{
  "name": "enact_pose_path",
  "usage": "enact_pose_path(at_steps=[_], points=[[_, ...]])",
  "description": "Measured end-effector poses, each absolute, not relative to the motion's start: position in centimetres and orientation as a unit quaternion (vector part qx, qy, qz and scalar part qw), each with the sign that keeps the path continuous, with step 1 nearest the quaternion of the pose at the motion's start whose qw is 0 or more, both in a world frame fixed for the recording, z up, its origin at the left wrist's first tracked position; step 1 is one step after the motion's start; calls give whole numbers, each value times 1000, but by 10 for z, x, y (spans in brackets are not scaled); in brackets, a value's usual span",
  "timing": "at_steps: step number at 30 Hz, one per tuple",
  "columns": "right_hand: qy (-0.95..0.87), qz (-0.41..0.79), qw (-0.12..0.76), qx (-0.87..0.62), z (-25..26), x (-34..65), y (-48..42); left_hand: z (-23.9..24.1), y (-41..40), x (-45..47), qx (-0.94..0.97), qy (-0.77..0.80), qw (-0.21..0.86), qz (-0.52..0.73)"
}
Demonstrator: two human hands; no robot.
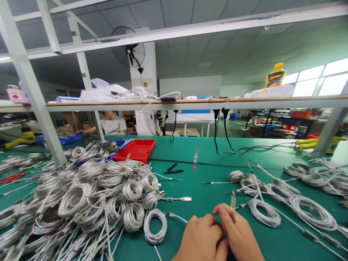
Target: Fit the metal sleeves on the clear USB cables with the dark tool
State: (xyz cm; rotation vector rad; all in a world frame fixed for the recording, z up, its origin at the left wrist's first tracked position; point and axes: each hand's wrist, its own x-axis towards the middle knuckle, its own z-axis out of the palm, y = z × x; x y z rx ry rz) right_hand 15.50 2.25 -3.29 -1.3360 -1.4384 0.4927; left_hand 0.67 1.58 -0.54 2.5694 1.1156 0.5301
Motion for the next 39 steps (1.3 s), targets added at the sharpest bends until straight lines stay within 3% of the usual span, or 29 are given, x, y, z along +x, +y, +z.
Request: enact_pose_path(at_steps=[12, 32, 39], points=[[-556, 308, 551, -540, -31, 150, 20, -8, 17, 6, 899, 383, 134, 167], [-579, 184, 552, -572, -21, 149, 17, -8, 15, 6, 895, 386, 128, 185], [-593, 234, 521, -567, -25, 151, 20, -11, 15, 6, 897, 381, 128, 183]])
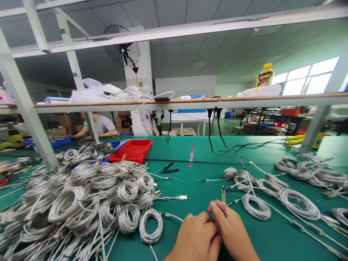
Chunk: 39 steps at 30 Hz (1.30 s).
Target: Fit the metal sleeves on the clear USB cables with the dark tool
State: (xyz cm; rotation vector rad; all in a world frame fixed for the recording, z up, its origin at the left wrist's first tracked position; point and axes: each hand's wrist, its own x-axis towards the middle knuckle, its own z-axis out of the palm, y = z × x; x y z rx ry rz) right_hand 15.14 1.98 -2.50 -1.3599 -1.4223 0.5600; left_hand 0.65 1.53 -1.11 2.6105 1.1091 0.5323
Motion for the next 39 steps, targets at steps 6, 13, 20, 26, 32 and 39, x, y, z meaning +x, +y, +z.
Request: enact_pose_path(at_steps=[6, 13, 20, 26, 32, 39], points=[[-584, 250, 529, -562, -28, 151, 21, -12, 16, 7, 899, 379, 126, 177], [-598, 225, 539, -549, -21, 149, 19, -10, 15, 6, 898, 375, 133, 188], [-598, 198, 532, -566, -17, 150, 16, -11, 16, 7, 894, 378, 141, 194], [-605, 213, 519, -566, -19, 152, 17, -13, 15, 7, 892, 381, 139, 197], [-602, 239, 518, -558, -22, 152, 16, -11, 14, 7, 891, 383, 135, 202], [-580, 208, 550, -564, -30, 150, 19, -12, 16, 6, 891, 381, 144, 202]])
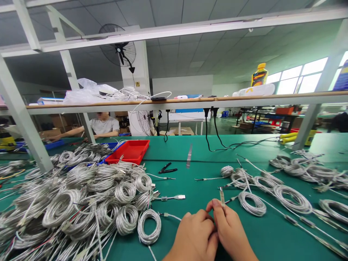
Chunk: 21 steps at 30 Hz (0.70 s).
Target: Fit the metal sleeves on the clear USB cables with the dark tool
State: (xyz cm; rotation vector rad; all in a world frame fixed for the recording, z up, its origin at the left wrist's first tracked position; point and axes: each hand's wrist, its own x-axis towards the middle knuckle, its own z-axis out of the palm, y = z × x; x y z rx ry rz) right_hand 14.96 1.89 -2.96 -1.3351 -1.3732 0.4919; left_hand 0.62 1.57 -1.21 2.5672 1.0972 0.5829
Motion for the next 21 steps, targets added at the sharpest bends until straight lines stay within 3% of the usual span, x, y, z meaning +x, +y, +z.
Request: enact_pose_path(at_steps=[9, 21], points=[[-565, 150, 569, -579, -28, 156, 24, -12, 15, 7, 881, 382, 160, 228], [-587, 176, 559, -559, -33, 158, 25, -15, 15, 6, 875, 383, 169, 242]])
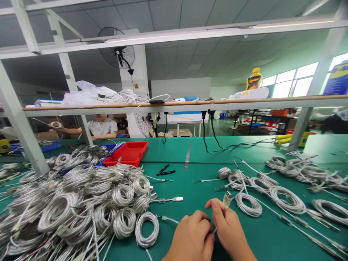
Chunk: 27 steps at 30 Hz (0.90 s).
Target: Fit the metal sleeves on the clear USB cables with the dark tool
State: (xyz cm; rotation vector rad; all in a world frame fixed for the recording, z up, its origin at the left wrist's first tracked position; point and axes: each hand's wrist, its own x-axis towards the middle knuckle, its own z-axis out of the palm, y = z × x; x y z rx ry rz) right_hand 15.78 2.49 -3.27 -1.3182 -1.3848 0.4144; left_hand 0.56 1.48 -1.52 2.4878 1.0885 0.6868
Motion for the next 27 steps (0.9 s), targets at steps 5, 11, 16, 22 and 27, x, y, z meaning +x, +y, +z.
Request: enact_pose_path(at_steps=[5, 11, 16, 22, 27], points=[[-584, 167, 561, -562, -37, 160, 29, -15, 14, 6, 872, 384, 176, 247], [-578, 162, 564, -567, -36, 164, 30, -13, 14, 5, 862, 388, 193, 264], [-568, 176, 565, -572, -38, 168, 37, -11, 15, 3, 839, 422, 191, 284], [-564, 169, 567, -576, -40, 160, 42, -19, 31, -4, 802, 491, 191, 280], [-583, 148, 565, -565, -38, 156, 40, -23, 41, -4, 789, 511, 209, 269]])
